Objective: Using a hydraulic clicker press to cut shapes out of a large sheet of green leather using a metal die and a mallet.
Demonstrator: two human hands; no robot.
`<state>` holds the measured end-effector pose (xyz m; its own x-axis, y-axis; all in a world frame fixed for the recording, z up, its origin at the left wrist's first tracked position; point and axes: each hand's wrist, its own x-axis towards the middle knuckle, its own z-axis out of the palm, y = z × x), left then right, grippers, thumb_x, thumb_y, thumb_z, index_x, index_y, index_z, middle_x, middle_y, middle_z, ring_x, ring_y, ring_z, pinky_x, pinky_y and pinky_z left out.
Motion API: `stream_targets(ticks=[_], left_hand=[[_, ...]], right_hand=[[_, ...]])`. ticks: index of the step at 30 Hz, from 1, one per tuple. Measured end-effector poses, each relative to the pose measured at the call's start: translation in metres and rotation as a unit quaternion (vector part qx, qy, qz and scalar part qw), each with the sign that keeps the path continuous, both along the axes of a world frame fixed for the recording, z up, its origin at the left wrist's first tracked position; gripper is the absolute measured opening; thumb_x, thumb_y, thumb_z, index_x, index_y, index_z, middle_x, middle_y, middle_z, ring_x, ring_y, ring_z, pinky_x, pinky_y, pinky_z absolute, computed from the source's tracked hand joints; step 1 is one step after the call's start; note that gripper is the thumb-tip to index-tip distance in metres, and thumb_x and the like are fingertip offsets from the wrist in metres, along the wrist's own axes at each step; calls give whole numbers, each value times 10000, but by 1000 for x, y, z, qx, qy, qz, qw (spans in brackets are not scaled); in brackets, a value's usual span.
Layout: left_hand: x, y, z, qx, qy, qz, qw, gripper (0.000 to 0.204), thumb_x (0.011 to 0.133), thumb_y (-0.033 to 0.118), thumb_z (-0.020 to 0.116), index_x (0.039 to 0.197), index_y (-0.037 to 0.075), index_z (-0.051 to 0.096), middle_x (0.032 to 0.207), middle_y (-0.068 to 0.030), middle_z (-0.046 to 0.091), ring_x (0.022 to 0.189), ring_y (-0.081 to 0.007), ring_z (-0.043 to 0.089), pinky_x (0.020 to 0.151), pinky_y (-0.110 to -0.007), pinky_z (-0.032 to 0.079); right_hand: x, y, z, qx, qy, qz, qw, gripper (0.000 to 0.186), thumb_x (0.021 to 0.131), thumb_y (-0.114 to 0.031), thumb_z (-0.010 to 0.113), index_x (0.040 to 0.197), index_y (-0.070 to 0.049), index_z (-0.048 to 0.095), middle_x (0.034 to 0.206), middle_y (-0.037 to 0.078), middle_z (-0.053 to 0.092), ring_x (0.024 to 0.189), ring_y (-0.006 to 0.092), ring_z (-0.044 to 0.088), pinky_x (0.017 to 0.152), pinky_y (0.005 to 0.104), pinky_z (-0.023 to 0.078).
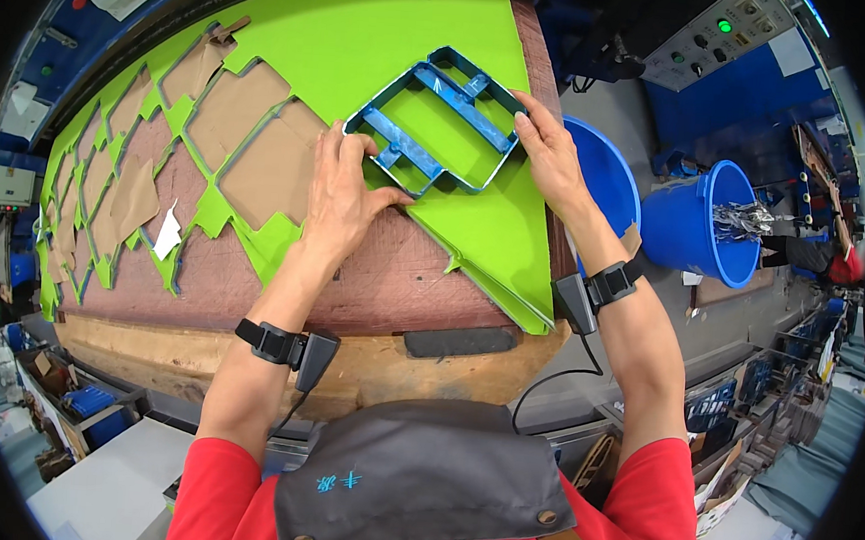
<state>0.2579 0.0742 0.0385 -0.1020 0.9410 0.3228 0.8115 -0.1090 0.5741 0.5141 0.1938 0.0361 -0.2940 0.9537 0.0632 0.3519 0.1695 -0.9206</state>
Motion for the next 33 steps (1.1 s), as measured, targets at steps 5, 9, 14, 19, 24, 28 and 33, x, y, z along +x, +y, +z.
stream_targets(ticks=[5,9,14,19,24,28,33], left_hand=[[0,-3,-1,-4,14,5,1000,640,656,153,914,1140,56,506,1417,-243,467,1372,-465,408,1066,-504,421],[-8,0,7,-66,-67,4,996,764,711,147,889,1353,83,481,1447,-229,487,1383,-374,454,1086,-436,428],[-46,4,3,-18,-487,-2,873,732,897,6,698,1545,81,365,1459,-194,533,1387,-267,480,1108,-346,417],[-63,3,-1,3,-432,122,894,571,941,-53,579,1489,-40,419,1418,-193,584,1404,-230,470,1131,-332,398],[-25,-5,17,-68,-2,16,998,709,818,129,798,1418,-73,478,1348,-297,587,1307,-409,543,1143,-465,394],[-22,-9,-4,-17,25,34,999,835,774,201,841,1461,-49,437,1407,-278,544,1349,-419,490,1176,-495,347],[-17,-7,-7,11,-3,3,1000,890,747,169,860,1472,-65,400,1407,-273,547,1330,-431,506,1175,-526,344]], right_hand=[[2,-2,-1,26,29,8,999,392,1057,-248,548,1398,-54,556,1183,133,690,1086,189,625,964,317,477],[5,0,-4,33,5,8,999,393,1053,-241,547,1400,-56,554,1181,132,691,1089,185,626,962,316,476],[5,-1,-10,19,11,-22,1000,399,1040,-239,569,1396,-59,564,1186,126,695,1096,178,636,948,314,485],[1,-2,-11,57,-20,-38,997,405,1041,-259,576,1392,-56,577,1247,132,687,1173,198,631,1004,318,472],[11,2,-22,52,-9,-47,997,407,1048,-270,574,1382,-38,592,1268,125,681,1197,196,612,1025,319,455],[1,0,-16,46,7,-43,998,391,1050,-269,576,1363,-37,609,1251,114,684,1175,176,605,1013,313,456],[9,2,-21,45,32,-36,998,383,1041,-257,597,1346,-26,617,1207,97,692,1125,155,601,991,292,455]])
